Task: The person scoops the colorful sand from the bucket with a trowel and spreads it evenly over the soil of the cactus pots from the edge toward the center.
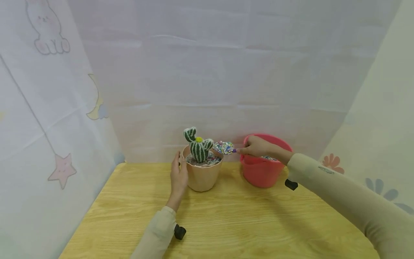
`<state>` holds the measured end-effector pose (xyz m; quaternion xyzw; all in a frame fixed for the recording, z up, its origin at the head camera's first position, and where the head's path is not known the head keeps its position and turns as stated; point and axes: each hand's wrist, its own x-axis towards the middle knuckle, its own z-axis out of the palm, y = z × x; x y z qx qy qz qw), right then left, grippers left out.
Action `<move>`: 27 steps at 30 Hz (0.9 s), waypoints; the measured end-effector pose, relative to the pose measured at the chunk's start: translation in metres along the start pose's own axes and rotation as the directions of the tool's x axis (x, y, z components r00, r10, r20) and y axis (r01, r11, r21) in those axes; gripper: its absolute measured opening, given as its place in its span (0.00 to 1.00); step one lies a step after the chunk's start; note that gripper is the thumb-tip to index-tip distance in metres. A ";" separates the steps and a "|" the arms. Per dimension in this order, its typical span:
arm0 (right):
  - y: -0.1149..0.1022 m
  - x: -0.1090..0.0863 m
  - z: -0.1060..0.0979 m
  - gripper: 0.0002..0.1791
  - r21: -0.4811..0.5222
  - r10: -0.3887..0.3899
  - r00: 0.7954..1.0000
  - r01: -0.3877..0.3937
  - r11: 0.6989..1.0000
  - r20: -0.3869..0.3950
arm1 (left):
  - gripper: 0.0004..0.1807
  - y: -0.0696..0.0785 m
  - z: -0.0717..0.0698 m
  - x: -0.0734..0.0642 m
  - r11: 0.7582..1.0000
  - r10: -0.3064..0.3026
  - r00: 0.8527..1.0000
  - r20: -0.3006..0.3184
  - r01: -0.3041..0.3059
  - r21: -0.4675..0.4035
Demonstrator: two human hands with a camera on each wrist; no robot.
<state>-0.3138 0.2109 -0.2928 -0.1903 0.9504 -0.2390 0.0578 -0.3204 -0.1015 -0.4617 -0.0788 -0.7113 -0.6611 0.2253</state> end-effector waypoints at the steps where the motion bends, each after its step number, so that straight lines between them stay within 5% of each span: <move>1: -0.001 0.003 0.002 0.26 -0.008 0.006 1.000 -0.006 1.000 -0.004 | 0.32 0.000 0.000 0.000 1.000 -0.003 1.000 0.018 0.003 0.003; 8: -0.003 0.015 0.015 0.25 0.000 0.025 1.000 -0.025 1.000 0.006 | 0.37 -0.001 0.004 -0.005 1.000 0.012 0.995 0.097 -0.012 0.004; 19: -0.008 0.024 0.029 0.28 0.013 0.030 1.000 -0.030 0.999 0.008 | 0.36 -0.001 0.003 -0.006 0.999 0.015 0.996 0.085 -0.018 0.033; 27: -0.011 0.031 0.032 0.31 -0.073 0.028 1.000 -0.028 0.997 -0.009 | 0.32 0.000 0.001 -0.004 0.999 0.006 0.997 0.072 -0.008 0.034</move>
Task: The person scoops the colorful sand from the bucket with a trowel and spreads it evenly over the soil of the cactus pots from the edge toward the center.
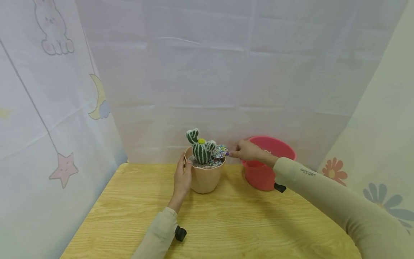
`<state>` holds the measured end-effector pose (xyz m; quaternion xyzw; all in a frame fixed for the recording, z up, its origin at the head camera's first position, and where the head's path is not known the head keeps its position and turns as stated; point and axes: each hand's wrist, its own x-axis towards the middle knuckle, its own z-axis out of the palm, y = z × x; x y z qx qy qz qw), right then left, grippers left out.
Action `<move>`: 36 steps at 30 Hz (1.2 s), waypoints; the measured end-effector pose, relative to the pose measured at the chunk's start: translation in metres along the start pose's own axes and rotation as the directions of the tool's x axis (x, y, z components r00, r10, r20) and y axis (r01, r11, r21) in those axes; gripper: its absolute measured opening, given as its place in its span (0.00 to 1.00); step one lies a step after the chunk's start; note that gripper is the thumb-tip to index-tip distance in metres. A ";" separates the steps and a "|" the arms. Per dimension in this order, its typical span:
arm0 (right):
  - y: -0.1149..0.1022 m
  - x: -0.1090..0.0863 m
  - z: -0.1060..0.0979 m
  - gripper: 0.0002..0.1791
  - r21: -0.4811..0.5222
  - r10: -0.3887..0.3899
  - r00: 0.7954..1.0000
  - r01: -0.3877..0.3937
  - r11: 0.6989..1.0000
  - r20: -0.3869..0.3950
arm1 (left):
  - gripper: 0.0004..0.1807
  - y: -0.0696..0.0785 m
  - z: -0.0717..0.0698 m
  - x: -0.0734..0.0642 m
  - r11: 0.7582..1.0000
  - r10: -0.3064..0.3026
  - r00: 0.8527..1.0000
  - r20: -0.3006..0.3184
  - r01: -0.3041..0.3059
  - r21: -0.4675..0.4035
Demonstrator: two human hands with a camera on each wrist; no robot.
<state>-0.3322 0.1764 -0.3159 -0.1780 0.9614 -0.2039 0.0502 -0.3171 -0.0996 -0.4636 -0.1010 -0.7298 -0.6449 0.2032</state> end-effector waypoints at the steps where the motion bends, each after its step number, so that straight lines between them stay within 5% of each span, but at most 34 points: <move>1: 0.000 0.001 0.000 0.30 -0.007 -0.002 1.000 0.002 1.000 -0.002 | 0.32 0.000 0.000 0.000 1.000 -0.001 1.000 0.000 0.001 0.001; 27: -0.011 0.013 0.009 0.30 -0.178 -0.022 0.994 0.002 0.984 -0.112 | 0.32 0.006 0.001 -0.004 1.000 -0.003 1.000 0.000 0.003 -0.011; 36: -0.005 0.009 0.008 0.25 -0.204 -0.052 0.993 0.030 0.979 -0.102 | 0.32 0.009 0.005 -0.007 1.000 -0.001 0.999 0.054 0.001 -0.012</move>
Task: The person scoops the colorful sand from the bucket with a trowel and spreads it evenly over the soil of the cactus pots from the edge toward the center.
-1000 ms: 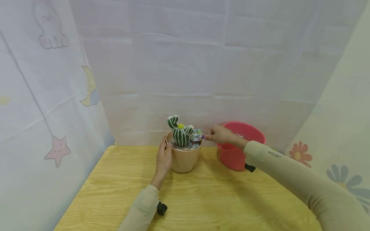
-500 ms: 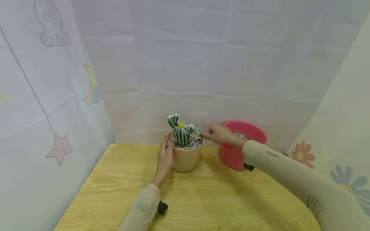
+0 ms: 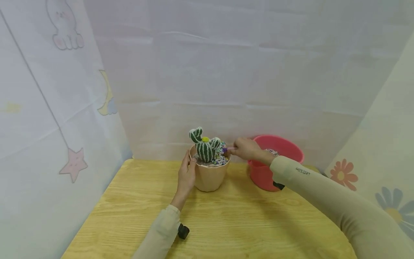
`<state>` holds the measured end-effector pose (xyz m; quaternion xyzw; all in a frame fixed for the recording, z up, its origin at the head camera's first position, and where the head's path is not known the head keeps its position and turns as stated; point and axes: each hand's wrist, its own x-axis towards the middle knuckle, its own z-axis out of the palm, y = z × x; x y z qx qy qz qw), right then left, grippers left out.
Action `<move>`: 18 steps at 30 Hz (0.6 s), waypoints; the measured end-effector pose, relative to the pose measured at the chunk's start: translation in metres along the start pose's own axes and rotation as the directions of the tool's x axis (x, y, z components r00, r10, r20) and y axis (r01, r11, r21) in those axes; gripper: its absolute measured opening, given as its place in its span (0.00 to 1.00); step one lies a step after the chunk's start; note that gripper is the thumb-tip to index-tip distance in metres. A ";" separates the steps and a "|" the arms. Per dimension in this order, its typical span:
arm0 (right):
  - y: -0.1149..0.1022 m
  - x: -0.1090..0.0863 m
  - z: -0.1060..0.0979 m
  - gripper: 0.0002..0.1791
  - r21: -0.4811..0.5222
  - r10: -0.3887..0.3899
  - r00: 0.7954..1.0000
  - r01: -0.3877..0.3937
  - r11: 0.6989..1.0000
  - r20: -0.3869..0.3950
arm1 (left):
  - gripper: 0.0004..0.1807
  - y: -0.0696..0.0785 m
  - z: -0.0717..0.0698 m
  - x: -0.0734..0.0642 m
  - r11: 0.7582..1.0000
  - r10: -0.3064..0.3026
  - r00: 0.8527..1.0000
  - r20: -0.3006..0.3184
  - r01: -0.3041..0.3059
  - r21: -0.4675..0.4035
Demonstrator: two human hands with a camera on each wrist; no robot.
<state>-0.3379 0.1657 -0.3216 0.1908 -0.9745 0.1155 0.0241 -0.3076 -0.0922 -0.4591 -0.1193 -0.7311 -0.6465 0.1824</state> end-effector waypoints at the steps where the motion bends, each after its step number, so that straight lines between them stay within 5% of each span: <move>1: 0.001 0.000 0.000 0.24 -0.008 -0.007 1.000 0.007 1.000 -0.003 | 0.31 0.001 0.000 0.000 1.000 0.001 1.000 0.009 -0.001 -0.002; 18: 0.004 -0.010 0.000 0.24 -0.115 -0.124 0.991 0.116 0.986 -0.059 | 0.31 0.001 -0.015 0.002 1.000 -0.012 0.992 0.122 0.011 0.014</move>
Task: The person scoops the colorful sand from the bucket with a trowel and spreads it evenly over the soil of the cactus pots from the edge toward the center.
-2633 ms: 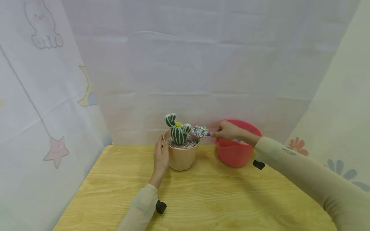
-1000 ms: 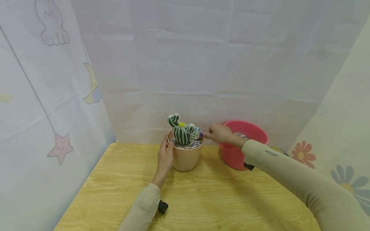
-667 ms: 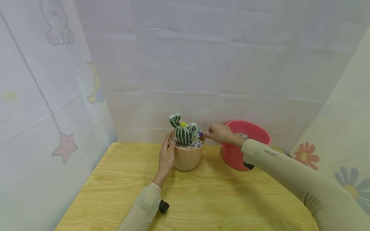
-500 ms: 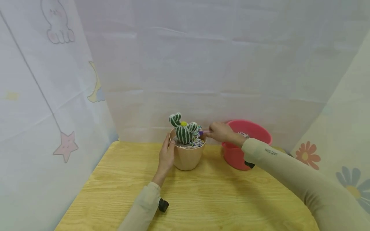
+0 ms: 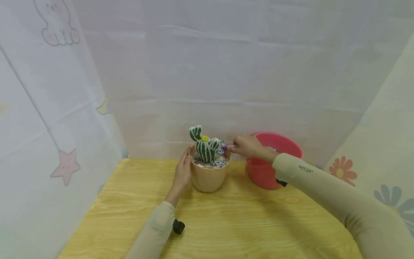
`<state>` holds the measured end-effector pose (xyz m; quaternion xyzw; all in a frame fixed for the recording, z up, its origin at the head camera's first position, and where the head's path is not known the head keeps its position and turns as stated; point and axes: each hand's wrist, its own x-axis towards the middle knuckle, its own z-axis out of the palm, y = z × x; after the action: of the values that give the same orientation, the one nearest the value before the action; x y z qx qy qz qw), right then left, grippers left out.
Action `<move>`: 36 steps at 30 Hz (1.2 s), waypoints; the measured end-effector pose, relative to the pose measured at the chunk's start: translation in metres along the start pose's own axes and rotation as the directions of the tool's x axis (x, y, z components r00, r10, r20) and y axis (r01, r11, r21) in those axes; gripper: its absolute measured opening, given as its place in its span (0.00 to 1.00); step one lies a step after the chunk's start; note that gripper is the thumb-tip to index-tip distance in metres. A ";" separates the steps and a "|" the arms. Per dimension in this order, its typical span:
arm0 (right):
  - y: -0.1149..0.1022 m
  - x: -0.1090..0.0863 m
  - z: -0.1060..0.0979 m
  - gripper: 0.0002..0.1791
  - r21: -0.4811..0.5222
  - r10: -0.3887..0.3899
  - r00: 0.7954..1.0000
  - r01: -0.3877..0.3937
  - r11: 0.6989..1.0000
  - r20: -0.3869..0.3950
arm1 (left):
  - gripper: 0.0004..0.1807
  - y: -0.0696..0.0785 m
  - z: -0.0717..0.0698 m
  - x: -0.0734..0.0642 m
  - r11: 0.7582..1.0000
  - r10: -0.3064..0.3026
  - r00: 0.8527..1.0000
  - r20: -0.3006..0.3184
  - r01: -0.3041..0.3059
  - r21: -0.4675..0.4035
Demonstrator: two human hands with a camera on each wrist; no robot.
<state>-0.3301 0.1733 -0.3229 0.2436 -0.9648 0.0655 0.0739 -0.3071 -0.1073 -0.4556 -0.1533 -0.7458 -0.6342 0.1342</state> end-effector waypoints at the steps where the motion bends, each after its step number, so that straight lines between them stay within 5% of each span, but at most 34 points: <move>1: 0.000 -0.001 0.000 0.24 -0.004 -0.009 1.000 0.009 1.000 -0.001 | 0.30 0.000 0.000 -0.001 1.000 0.004 1.000 0.006 -0.004 -0.004; 16: -0.008 -0.009 -0.004 0.20 -0.117 -0.109 0.993 0.103 0.988 -0.046 | 0.27 -0.005 0.000 -0.001 0.999 0.035 0.998 0.061 -0.033 -0.031; 28: 0.004 -0.024 -0.018 0.21 -0.192 -0.056 0.997 0.046 0.980 -0.047 | 0.28 -0.012 0.000 0.002 0.999 0.027 0.997 0.077 -0.025 -0.029; 36: 0.012 -0.039 -0.030 0.25 -0.253 -0.154 0.981 0.120 0.960 -0.121 | 0.30 -0.005 -0.002 0.009 1.000 0.014 0.997 0.071 -0.013 -0.026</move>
<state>-0.2984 0.2062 -0.3010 0.2938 -0.9387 -0.0424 0.1752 -0.3171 -0.1091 -0.4566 -0.1825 -0.7410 -0.6368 0.1098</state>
